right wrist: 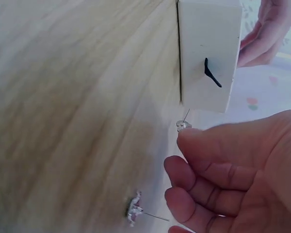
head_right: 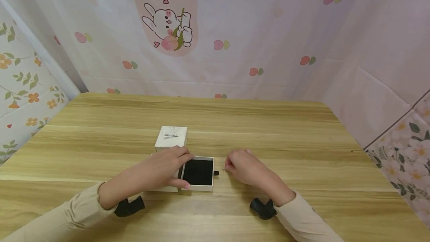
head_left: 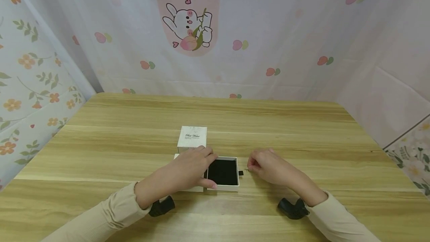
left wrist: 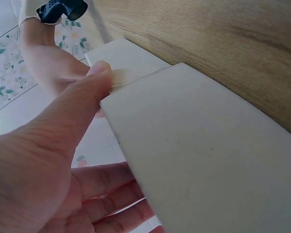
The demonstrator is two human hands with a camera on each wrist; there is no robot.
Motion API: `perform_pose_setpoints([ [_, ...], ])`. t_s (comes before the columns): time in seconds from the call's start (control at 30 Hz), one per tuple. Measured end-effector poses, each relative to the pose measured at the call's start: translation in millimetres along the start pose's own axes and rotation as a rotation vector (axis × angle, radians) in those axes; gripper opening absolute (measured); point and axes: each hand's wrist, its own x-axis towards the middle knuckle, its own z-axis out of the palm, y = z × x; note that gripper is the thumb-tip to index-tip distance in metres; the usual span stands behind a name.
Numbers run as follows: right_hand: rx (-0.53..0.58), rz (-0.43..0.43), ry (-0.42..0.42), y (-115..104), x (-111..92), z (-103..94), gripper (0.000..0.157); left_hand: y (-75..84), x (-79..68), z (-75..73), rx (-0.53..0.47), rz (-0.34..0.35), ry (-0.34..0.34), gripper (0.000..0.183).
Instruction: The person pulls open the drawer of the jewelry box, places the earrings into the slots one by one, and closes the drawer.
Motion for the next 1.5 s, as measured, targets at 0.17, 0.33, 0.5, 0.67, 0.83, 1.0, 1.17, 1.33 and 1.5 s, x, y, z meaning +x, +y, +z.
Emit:
perform_pose_setpoints([
  [0.17,-0.004,0.005,0.019,-3.1,0.9,-4.5,0.011,-0.2,0.0,0.1,0.001,0.009,0.012,0.071],
  [0.33,-0.037,0.025,0.052,-8.4,2.6,-9.6,0.011,-0.4,-0.1,0.5,0.0,0.012,0.014,0.07],
  [0.5,-0.091,-0.013,0.134,-13.7,5.6,-12.8,0.012,-0.4,-0.2,0.5,0.006,0.014,0.019,0.07],
  [0.67,-0.164,-0.135,0.234,-21.2,13.1,-13.4,0.012,-0.7,-0.2,0.0,0.005,0.011,0.019,0.07],
  [0.83,-0.222,-0.288,0.287,-28.9,23.1,-8.6,0.012,-0.9,0.0,0.4,0.008,0.01,0.017,0.069],
  [1.0,-0.256,-0.336,0.277,-36.3,29.6,-4.4,0.011,-1.2,0.2,1.0,0.015,0.018,0.024,0.068],
  [1.17,-0.261,-0.33,0.216,-40.0,34.0,-0.9,0.011,-1.2,-0.2,1.1,0.01,0.021,0.033,0.066],
  [1.33,-0.237,-0.317,0.16,-42.4,37.5,2.6,0.008,-1.1,-0.5,1.3,0.004,0.022,0.043,0.065],
  [1.5,-0.217,-0.323,0.129,-44.3,39.9,6.4,0.007,-1.2,-0.3,1.8,-0.006,0.016,0.045,0.063],
])
